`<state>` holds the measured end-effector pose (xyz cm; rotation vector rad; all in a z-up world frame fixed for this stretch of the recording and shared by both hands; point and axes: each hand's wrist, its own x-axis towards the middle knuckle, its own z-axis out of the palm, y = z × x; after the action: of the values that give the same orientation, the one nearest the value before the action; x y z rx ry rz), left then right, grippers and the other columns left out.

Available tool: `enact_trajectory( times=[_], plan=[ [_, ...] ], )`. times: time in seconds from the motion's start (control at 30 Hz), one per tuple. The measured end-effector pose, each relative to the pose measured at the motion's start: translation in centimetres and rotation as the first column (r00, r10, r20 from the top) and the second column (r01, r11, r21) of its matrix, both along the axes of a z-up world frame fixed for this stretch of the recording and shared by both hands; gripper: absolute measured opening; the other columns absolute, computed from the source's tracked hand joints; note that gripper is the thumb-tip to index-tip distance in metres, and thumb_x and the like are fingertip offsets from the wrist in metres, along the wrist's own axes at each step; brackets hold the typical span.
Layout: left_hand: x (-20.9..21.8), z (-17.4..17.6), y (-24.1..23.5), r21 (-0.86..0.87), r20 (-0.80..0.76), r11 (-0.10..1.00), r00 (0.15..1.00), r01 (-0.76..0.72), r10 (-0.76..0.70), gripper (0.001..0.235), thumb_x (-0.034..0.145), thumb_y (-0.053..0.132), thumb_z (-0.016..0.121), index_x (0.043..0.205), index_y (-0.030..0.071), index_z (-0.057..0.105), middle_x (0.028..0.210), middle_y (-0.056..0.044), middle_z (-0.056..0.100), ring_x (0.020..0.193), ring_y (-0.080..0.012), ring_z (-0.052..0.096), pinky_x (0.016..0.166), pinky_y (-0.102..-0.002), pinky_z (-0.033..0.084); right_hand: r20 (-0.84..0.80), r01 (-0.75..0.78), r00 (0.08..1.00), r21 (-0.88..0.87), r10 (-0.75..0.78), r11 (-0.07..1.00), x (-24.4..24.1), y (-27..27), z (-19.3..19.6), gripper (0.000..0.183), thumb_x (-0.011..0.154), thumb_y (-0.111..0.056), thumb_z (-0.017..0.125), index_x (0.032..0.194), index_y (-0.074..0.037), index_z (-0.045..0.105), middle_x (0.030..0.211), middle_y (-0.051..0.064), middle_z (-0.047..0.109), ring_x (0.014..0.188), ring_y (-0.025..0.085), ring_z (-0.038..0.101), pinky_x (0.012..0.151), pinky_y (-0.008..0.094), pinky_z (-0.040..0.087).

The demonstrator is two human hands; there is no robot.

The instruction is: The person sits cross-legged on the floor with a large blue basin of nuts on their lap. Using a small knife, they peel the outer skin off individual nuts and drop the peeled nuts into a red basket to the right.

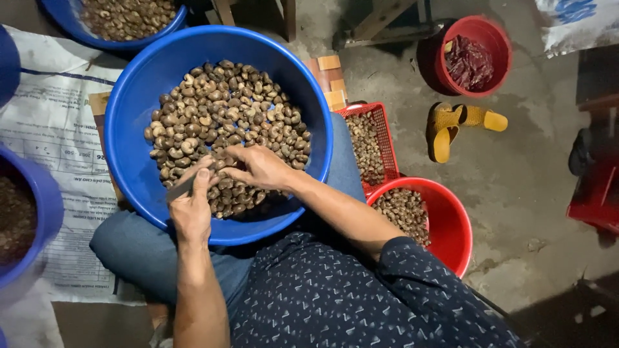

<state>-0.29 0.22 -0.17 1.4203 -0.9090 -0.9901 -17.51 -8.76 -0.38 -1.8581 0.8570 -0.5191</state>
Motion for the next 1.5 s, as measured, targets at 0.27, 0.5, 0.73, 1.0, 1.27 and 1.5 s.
enact_trajectory(
  times=[0.27, 0.5, 0.73, 1.0, 1.27, 1.5],
  plan=[
    [-0.1, -0.2, 0.0, -0.044, 0.065, 0.999, 0.998, 0.000, 0.003, 0.020, 0.110, 0.009, 0.060, 0.122, -0.005, 0.070, 0.119, -0.033, 0.067, 0.111, -0.0468, 0.067, 0.083, -0.046, 0.063, -0.059, -0.020, 0.998, -0.036, 0.018, 0.999, 0.0, 0.4, -1.1, 0.042, 0.103, -0.031, 0.059, 0.123, 0.006, 0.061, 0.115, 0.033, 0.069, 0.106, 0.051, 0.068, 0.088, 0.058, 0.055],
    [-0.3, -0.1, -0.1, -0.040, 0.086, 0.999, 0.996, 0.038, -0.034, 0.019, 0.108, 0.012, 0.063, 0.119, -0.002, 0.072, 0.124, -0.028, 0.069, 0.113, -0.0357, 0.068, 0.088, -0.042, 0.063, -0.058, -0.050, 0.996, 0.237, 0.066, 0.970, -0.2, -0.2, -2.6, 0.046, 0.105, -0.042, 0.046, 0.123, -0.002, 0.060, 0.105, 0.028, 0.071, 0.096, 0.048, 0.072, 0.084, 0.059, 0.057],
    [0.2, 0.8, -0.3, -0.071, 0.158, 0.994, 0.985, 0.084, -0.072, 0.024, 0.112, 0.016, 0.058, 0.125, 0.000, 0.071, 0.124, -0.026, 0.069, 0.117, -0.0402, 0.067, 0.092, -0.048, 0.059, 0.251, -0.123, 0.968, 0.581, -0.033, 0.805, -0.1, -0.7, -5.7, 0.038, 0.107, -0.028, 0.044, 0.123, 0.005, 0.053, 0.074, 0.018, 0.071, 0.068, 0.023, 0.074, 0.068, 0.038, 0.063],
    [0.3, -0.2, 0.3, -0.123, 0.150, 0.987, 0.985, 0.100, -0.081, 0.026, 0.115, 0.017, 0.054, 0.124, -0.001, 0.071, 0.118, -0.023, 0.072, 0.108, -0.0356, 0.072, 0.087, -0.042, 0.062, 0.253, 0.074, 0.957, 0.268, -0.144, 0.961, -2.1, 1.3, -1.3, 0.030, 0.105, -0.025, 0.053, 0.118, -0.002, 0.065, 0.091, 0.021, 0.075, 0.070, 0.020, 0.075, 0.065, 0.039, 0.063],
    [0.7, 0.0, -0.1, 0.021, -0.091, 0.992, 0.988, -0.122, 0.124, 0.021, 0.108, 0.011, 0.059, 0.121, -0.002, 0.069, 0.103, -0.027, 0.075, 0.099, -0.0306, 0.077, 0.081, -0.031, 0.066, 0.152, 0.773, 0.577, 0.217, -0.803, 0.596, -17.5, 4.7, -1.4, 0.038, 0.102, -0.037, 0.058, 0.121, -0.004, 0.062, 0.086, 0.016, 0.066, 0.066, 0.018, 0.058, 0.057, 0.027, 0.053],
    [2.0, 0.0, 0.2, 0.014, -0.113, 0.981, 0.975, -0.193, 0.193, 0.023, 0.108, 0.019, 0.061, 0.119, 0.001, 0.071, 0.110, -0.028, 0.074, 0.098, -0.0321, 0.079, 0.079, -0.032, 0.066, -0.473, 0.955, 0.278, 0.230, -0.836, 0.188, -35.5, 16.9, -21.3, 0.044, 0.095, -0.048, 0.066, 0.095, -0.005, 0.070, 0.071, 0.022, 0.068, 0.057, 0.029, 0.067, 0.046, 0.044, 0.050]
  ],
)
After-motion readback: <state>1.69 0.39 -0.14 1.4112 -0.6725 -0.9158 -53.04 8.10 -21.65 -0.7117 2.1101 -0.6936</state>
